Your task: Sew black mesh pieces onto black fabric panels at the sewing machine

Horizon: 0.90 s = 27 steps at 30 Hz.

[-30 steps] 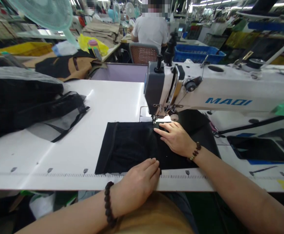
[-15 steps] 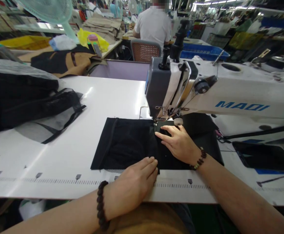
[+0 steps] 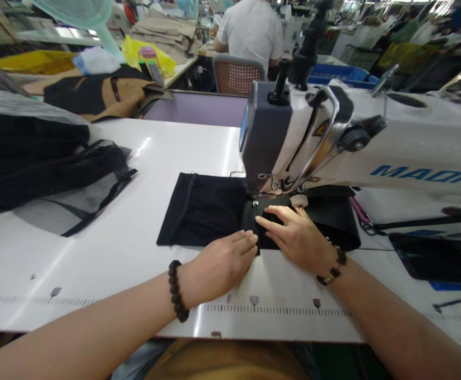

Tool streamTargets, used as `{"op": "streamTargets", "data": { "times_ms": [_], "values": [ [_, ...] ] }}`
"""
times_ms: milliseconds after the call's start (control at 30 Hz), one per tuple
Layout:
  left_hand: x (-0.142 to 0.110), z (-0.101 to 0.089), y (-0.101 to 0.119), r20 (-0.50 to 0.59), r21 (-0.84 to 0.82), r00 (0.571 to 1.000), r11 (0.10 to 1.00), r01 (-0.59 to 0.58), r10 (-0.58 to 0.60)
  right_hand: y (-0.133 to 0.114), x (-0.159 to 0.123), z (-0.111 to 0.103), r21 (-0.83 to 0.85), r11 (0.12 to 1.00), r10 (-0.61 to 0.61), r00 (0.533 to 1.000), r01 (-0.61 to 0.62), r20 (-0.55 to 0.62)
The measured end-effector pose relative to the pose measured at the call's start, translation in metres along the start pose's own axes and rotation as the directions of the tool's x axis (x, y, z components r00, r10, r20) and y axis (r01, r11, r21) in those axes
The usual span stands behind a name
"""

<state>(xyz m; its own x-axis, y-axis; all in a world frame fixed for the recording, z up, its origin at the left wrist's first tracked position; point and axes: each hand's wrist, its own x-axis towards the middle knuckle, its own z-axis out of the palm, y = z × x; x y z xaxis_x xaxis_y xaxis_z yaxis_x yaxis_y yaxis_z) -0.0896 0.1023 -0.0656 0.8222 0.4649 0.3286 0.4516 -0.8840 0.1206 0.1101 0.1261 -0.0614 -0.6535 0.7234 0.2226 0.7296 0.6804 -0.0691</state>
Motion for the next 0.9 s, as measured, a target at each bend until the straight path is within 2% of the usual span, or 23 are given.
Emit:
{"op": "streamTargets", "data": {
  "times_ms": [167, 367, 700, 900],
  "values": [
    [0.008, 0.003, -0.015, -0.032, -0.056, 0.999, 0.998, 0.003, -0.005, 0.000, 0.001, 0.001, -0.001, 1.000, -0.010, 1.000, 0.010, -0.019],
    [0.018, 0.005, -0.032, -0.003, 0.013, 1.000, 1.000, -0.020, 0.020, 0.001, 0.002, 0.002, 0.032, 0.999, -0.013, 1.000, 0.014, -0.024],
    [0.030, 0.008, -0.057, 0.112, -0.018, 0.991, 0.997, 0.078, -0.075, 0.003, 0.004, 0.005, 0.057, 0.998, 0.003, 1.000, -0.002, -0.019],
    [0.037, 0.009, -0.069, 0.088, -0.034, 0.990, 0.993, 0.114, -0.110, 0.002, 0.007, 0.006, 0.061, 0.997, 0.046, 0.999, -0.046, 0.010]
  ]
}}
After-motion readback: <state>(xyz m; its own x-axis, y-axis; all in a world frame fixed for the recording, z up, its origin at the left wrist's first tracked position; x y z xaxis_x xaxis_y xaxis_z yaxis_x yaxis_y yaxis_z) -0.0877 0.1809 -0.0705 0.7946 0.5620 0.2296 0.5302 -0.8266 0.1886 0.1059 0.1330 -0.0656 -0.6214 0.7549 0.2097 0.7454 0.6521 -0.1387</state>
